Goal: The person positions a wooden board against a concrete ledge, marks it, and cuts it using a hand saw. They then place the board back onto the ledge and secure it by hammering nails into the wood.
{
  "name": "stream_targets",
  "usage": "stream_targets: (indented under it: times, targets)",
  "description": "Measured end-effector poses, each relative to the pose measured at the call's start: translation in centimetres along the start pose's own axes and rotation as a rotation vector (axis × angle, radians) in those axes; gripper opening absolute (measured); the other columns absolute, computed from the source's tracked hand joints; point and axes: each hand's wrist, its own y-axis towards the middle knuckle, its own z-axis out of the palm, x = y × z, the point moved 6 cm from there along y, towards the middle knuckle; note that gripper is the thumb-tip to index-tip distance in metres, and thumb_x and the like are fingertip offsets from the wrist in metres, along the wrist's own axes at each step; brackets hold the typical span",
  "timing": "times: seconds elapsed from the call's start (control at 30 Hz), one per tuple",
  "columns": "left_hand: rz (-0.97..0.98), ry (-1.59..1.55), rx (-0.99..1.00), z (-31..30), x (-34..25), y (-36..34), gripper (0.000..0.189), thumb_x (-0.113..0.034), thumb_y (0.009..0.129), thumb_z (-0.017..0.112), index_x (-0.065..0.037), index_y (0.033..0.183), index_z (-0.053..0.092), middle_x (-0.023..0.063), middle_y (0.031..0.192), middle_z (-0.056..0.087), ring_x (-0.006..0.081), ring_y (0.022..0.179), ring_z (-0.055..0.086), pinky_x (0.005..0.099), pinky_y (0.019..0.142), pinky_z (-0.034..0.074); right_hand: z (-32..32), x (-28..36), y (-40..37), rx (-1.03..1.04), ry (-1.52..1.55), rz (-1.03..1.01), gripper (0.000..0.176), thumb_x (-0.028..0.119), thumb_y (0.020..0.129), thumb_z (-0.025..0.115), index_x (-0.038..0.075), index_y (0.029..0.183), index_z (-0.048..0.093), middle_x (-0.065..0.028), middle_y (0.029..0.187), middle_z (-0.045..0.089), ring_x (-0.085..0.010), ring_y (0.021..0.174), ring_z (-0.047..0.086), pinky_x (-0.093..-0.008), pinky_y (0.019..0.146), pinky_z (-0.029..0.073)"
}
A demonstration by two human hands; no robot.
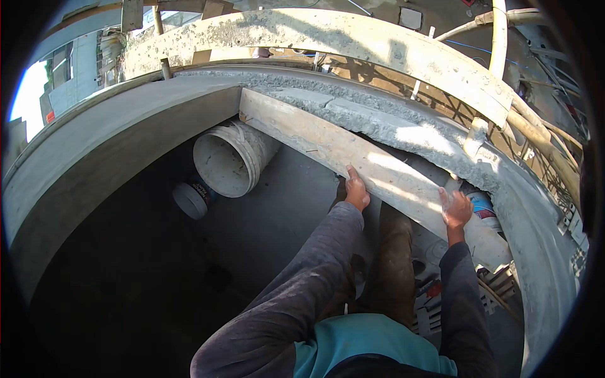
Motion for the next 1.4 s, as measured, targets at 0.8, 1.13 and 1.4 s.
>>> stream_targets:
  times: [0.8, 1.13, 1.4]
  targets:
    - [-0.122, 0.169, 0.050, 1.3, -3.9, -4.5, 0.077, -0.063, 0.093, 0.024, -0.004, 0.142, 0.022, 0.0173, 0.140, 0.038, 0.0358, 0.122, 0.047, 0.0577, 0.097, 0.041, -6.3, 1.5, -2.7, 0.117, 0.084, 0.160, 0.062, 0.068, 0.073, 0.059, 0.009, 0.091, 0.070, -0.0096, 0.092, 0.068, -0.0292, 0.090, 0.063, -0.0446, 0.083, 0.043]
    - [-0.142, 0.256, 0.208, 1.3, -4.2, -5.2, 0.069, -0.061, 0.095, 0.015, -0.014, 0.142, 0.028, 0.0119, 0.144, 0.035, 0.0348, 0.130, 0.038, 0.0567, 0.105, 0.031, -8.1, 1.5, -3.7, 0.162, 0.211, 0.268, 0.056, 0.065, 0.069, 0.063, 0.010, 0.079, 0.069, -0.0077, 0.082, 0.068, -0.0274, 0.085, 0.063, -0.0451, 0.088, 0.041]
    - [-0.164, 0.335, 0.312, 0.6, -5.5, -7.3, 0.069, -0.061, 0.094, 0.010, -0.016, 0.144, 0.027, 0.0085, 0.147, 0.033, 0.0327, 0.135, 0.031, 0.0571, 0.108, 0.025, -9.8, 1.7, -6.8, -0.071, 0.371, 0.129, 0.049, 0.056, 0.070, 0.069, 0.010, 0.086, 0.067, -0.0098, 0.088, 0.064, -0.0289, 0.095, 0.060, -0.0439, 0.095, 0.036]
